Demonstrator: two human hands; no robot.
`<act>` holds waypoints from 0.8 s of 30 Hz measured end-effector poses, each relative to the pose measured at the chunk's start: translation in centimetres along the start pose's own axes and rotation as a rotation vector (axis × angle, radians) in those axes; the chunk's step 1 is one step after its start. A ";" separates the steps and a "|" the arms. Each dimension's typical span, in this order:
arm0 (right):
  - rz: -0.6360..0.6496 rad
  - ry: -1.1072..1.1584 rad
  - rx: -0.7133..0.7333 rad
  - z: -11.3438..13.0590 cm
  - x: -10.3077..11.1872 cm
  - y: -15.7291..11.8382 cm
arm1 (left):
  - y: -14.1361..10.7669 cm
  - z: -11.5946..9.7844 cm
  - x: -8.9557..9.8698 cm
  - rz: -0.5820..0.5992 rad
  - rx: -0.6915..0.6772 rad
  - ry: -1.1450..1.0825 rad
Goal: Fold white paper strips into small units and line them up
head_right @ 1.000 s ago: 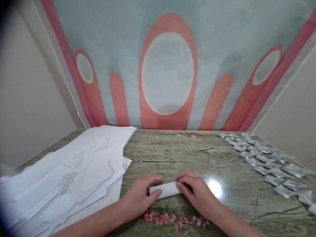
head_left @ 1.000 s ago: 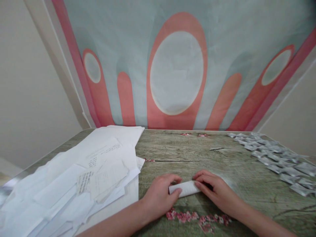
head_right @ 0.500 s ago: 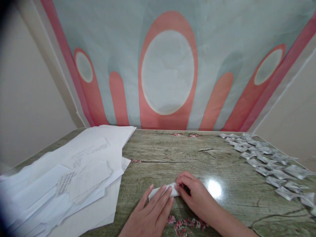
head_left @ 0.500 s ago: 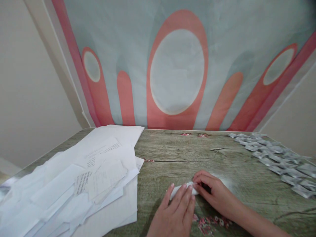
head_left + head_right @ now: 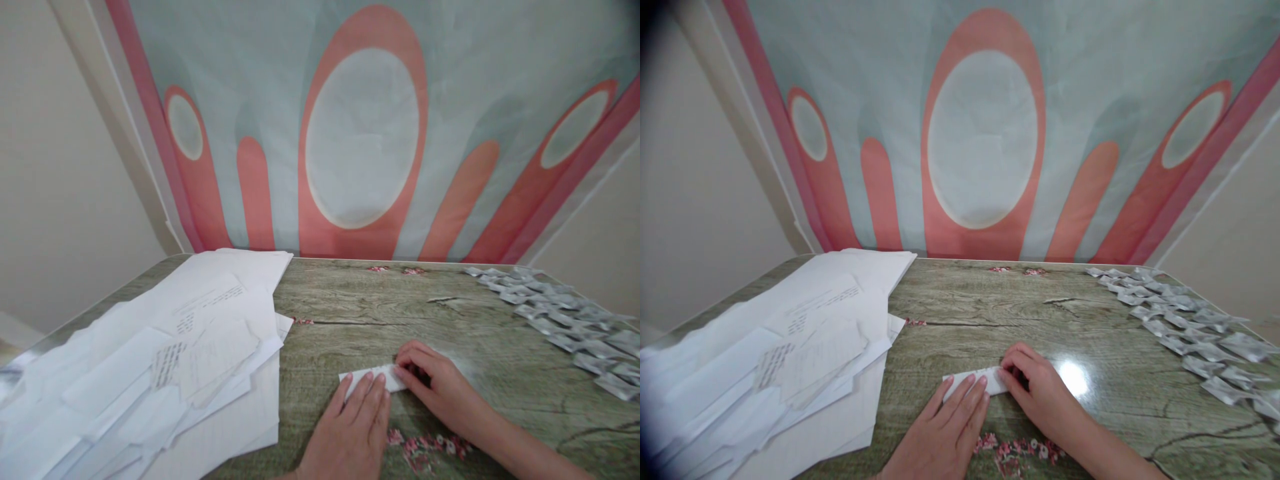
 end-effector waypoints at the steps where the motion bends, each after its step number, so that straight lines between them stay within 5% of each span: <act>1: -0.004 -0.001 -0.002 0.0 0.0 0.0 | 0.0 0.1 0.2 0.004 0.002 -0.015; 24: -0.037 -0.032 -0.050 -0.4 0.5 -0.3 | 0.6 0.9 1.0 0.123 0.074 -0.160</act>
Point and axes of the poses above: each hand's wrist, its own y-axis towards the middle knuckle, its own x-axis out of the back of the hand, z = x × y, the point moved 9 cm from there along y, towards the middle knuckle, and after that the axes turned 15 degrees about x, right-handed, at the moved point
